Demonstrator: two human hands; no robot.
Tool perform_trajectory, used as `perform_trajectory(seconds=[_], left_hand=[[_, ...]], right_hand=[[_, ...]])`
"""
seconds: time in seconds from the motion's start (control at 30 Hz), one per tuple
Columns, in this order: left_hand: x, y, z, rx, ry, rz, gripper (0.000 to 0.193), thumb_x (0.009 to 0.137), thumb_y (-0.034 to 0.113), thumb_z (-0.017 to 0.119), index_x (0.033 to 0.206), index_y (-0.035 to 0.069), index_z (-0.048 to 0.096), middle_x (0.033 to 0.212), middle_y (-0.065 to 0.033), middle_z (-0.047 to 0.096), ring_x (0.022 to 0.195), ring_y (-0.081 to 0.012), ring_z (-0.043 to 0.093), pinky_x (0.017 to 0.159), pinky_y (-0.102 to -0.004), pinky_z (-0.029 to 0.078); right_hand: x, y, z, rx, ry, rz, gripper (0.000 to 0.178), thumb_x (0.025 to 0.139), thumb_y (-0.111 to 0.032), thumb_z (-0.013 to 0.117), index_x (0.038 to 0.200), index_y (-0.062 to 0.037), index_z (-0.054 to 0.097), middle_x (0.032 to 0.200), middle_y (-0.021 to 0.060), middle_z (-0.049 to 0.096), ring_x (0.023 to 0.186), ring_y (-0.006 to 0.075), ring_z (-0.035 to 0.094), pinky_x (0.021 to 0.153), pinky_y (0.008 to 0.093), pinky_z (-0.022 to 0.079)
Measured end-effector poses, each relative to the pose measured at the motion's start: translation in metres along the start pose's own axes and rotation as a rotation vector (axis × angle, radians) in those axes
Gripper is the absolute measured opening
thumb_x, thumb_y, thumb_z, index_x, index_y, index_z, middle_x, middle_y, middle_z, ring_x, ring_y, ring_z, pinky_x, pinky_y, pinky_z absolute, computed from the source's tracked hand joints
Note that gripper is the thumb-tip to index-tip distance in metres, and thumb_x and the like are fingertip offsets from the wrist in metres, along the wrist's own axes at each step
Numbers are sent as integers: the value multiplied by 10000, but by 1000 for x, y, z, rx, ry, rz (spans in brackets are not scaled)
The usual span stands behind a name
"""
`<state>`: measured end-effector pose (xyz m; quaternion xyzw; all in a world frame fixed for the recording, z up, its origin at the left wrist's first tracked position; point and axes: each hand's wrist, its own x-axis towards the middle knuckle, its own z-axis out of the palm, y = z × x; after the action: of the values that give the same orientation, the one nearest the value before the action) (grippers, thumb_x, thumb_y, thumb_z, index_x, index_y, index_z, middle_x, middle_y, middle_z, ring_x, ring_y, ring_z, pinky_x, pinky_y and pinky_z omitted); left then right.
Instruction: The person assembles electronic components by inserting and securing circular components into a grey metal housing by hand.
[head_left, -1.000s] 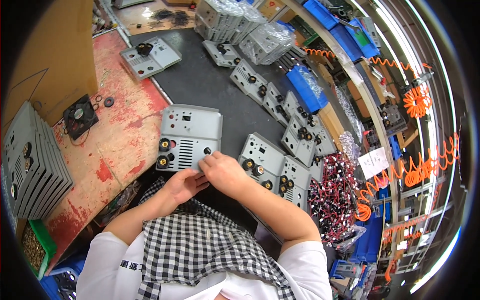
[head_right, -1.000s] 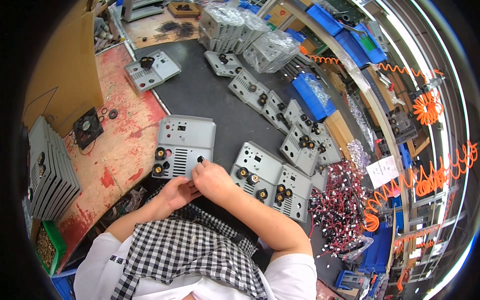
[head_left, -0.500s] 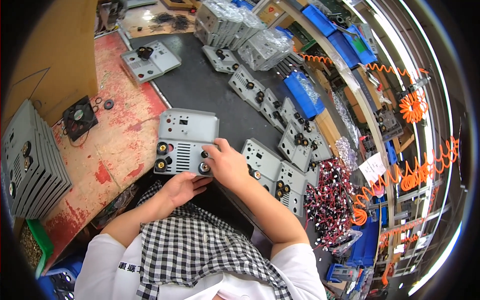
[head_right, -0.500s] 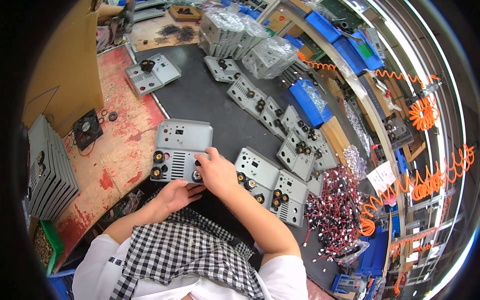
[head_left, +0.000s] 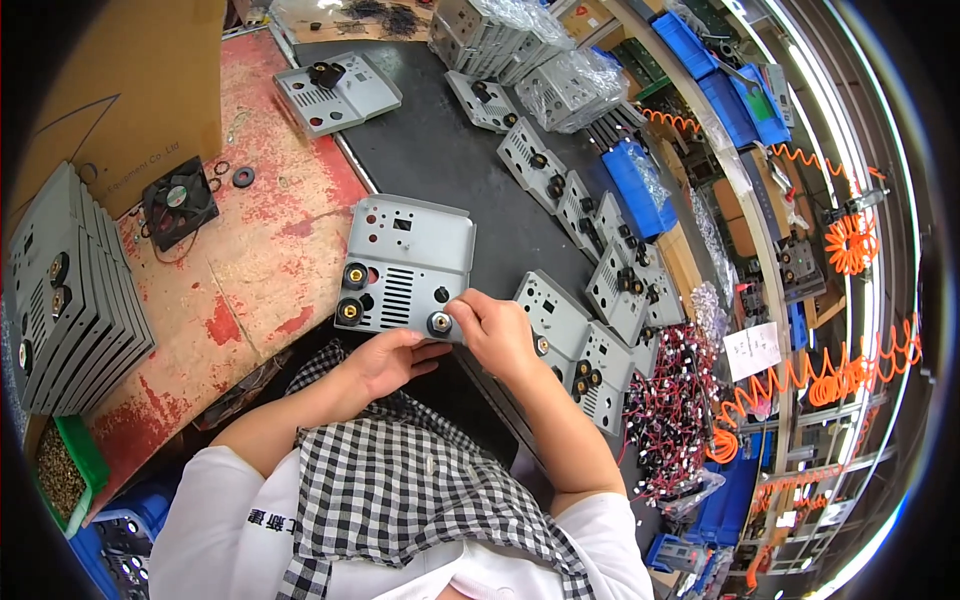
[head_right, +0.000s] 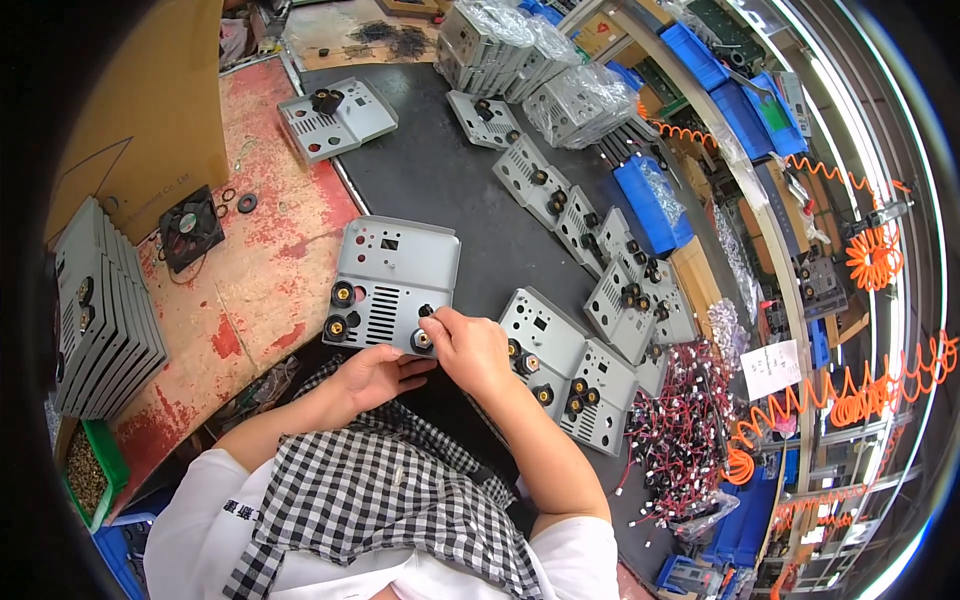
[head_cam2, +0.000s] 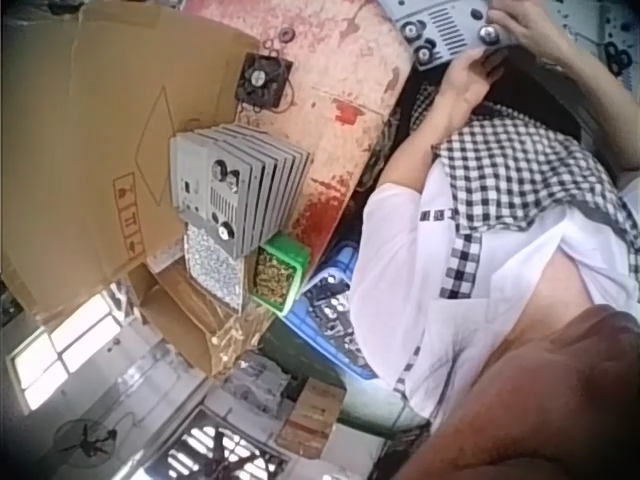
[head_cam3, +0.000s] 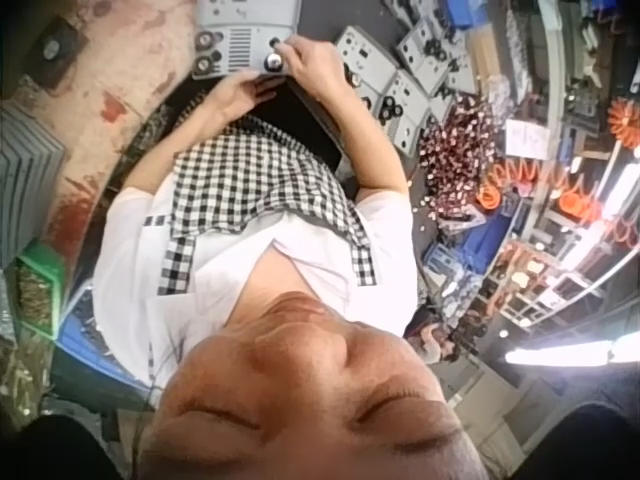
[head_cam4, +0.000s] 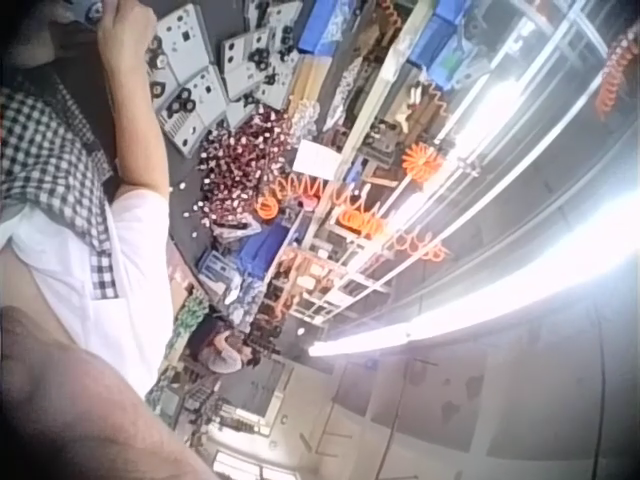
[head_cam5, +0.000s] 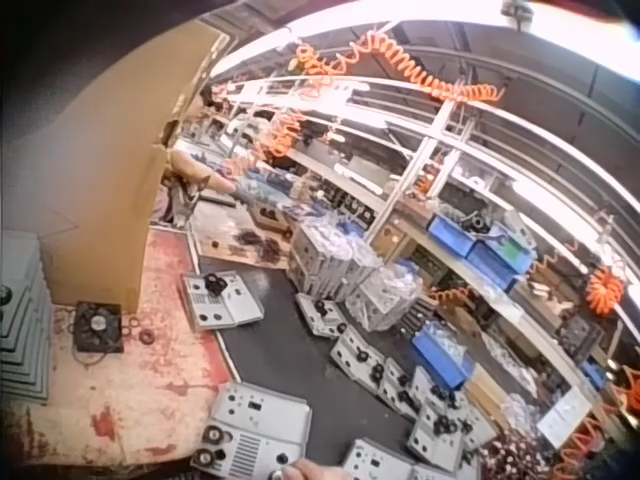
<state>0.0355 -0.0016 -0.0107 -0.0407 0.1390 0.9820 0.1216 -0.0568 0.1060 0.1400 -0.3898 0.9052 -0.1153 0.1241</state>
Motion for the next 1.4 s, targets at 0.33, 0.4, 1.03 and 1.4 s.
perform_trajectory(seconds=[0.33, 0.4, 1.03, 1.4], left_hand=[[2, 3, -6, 86, 8, -56, 243, 896, 214, 546, 1120, 121, 566, 1119, -23, 605, 1074, -183, 546, 944, -391, 412], [1, 2, -7, 248, 17, -97, 262, 877, 205, 601, 1115, 102, 567, 1072, -17, 608, 998, -164, 578, 871, -347, 451], [-36, 31, 91, 1403, -23, 921, 171, 768, 69, 699, 902, 0, 618, 1085, -134, 591, 969, -229, 586, 835, -316, 466], [-25, 7, 89, 262, 120, 376, 54, 872, 4, 571, 871, -5, 624, 969, -75, 635, 846, -146, 621, 801, -287, 517]], right_hand=[[68, -48, 59, -46, 222, -470, 412, 712, -124, 695, 1104, -119, 569, 979, 102, 582, 921, 299, 584, 743, 393, 492], [75, -47, 64, -44, 254, -532, 423, 683, -96, 714, 1080, -94, 569, 977, 121, 574, 958, 309, 566, 754, 402, 484], [-54, 13, 20, 1520, -120, -83, 306, 904, -111, 575, 1159, -53, 417, 888, 13, 543, 783, 66, 509, 706, 223, 438], [-56, -13, 24, 341, 777, -239, 221, 747, -34, 677, 966, -5, 662, 778, 103, 618, 740, 286, 603, 662, 324, 496]])
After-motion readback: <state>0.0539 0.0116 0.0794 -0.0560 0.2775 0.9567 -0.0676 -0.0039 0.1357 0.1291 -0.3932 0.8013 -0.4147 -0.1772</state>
